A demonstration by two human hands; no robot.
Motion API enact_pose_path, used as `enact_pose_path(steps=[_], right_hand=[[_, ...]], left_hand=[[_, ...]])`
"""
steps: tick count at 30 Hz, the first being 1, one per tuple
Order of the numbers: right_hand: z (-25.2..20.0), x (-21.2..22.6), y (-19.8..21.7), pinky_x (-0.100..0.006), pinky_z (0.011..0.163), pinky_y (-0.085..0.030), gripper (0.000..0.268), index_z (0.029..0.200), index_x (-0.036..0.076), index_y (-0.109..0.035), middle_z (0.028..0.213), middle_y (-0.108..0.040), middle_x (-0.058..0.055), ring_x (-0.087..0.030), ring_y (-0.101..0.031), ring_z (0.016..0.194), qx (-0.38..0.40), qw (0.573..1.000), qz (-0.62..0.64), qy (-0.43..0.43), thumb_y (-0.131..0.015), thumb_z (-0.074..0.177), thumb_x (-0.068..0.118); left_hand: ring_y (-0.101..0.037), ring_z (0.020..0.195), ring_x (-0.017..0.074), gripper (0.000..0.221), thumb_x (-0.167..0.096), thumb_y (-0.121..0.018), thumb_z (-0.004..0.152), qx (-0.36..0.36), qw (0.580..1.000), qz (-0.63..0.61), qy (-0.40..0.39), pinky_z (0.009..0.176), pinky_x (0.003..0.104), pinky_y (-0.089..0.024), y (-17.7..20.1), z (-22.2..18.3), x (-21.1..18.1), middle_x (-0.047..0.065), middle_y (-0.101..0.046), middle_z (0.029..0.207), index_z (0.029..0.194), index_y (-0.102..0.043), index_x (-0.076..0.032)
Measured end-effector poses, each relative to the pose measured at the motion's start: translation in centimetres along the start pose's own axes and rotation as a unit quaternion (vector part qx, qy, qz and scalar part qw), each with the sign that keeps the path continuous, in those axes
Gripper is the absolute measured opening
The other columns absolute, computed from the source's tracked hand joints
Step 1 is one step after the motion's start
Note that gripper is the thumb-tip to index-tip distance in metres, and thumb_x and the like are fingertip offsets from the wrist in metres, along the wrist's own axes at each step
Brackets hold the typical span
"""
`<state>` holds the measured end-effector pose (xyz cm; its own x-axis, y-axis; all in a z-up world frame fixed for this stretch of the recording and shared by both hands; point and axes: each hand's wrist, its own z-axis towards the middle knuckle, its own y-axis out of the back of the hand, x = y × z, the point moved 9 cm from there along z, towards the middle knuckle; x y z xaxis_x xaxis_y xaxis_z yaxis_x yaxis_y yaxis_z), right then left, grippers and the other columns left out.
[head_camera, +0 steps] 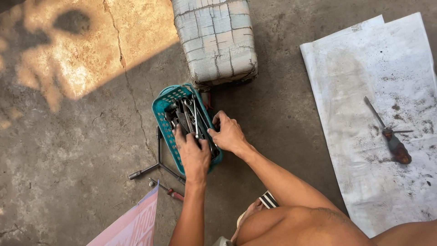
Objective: Repairing a motorcycle by loosening and tightening bolts using various hand tools
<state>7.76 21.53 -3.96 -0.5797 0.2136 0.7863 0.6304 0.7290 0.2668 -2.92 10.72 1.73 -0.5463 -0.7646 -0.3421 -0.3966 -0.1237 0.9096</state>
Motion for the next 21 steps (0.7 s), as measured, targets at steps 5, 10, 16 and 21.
enact_pose_path(steps=[5,10,16,21], right_hand=[[0.3,-0.1,0.0,-0.05,0.083,-0.058,0.034,0.112,0.013,-0.061,0.102,-0.076,-0.019,-0.04,-0.074,0.101,0.013,1.0,0.012,0.001,-0.076,0.084,0.024],[-0.1,1.4,-0.2,-0.057,0.082,-0.059,0.048,0.126,0.016,-0.053,0.121,-0.07,-0.021,-0.046,-0.07,0.109,-0.011,0.994,-0.052,0.091,-0.075,0.084,0.026],[-3.6,8.8,-0.6,-0.06,0.109,-0.047,0.062,0.153,0.017,-0.048,0.154,-0.04,-0.023,-0.048,-0.04,0.14,-0.113,0.87,-0.267,0.398,-0.069,0.096,0.026],[-5.6,12.8,0.0,-0.061,0.121,-0.028,0.032,0.124,0.026,-0.067,0.141,-0.058,-0.003,-0.033,-0.044,0.143,-0.253,0.706,-0.339,0.569,-0.071,0.093,0.032]], left_hand=[[-0.051,0.13,0.0443,0.023,-0.009,-0.049,0.098,-0.055,0.989,-0.132,0.038,0.098,0.055,-0.057,1.7,0.4,4.3,0.022,-0.036,0.15,0.117,-0.061,-0.002],[-0.066,0.091,0.0439,0.031,-0.017,-0.038,0.097,-0.06,0.973,-0.206,0.083,0.078,0.056,-0.052,3.2,-1.1,5.0,0.022,-0.06,0.101,0.118,-0.059,-0.006],[-0.062,0.065,0.0214,0.031,-0.025,-0.036,0.099,-0.09,0.961,-0.243,0.095,0.064,0.04,-0.049,4.2,-3.1,5.5,0.008,-0.067,0.077,0.119,-0.056,-0.013],[-0.06,0.072,0.0198,0.031,-0.019,-0.03,0.108,-0.063,0.87,-0.49,0.01,0.073,0.036,-0.052,4.5,-2.8,3.1,0.011,-0.062,0.082,0.122,-0.053,-0.004]])
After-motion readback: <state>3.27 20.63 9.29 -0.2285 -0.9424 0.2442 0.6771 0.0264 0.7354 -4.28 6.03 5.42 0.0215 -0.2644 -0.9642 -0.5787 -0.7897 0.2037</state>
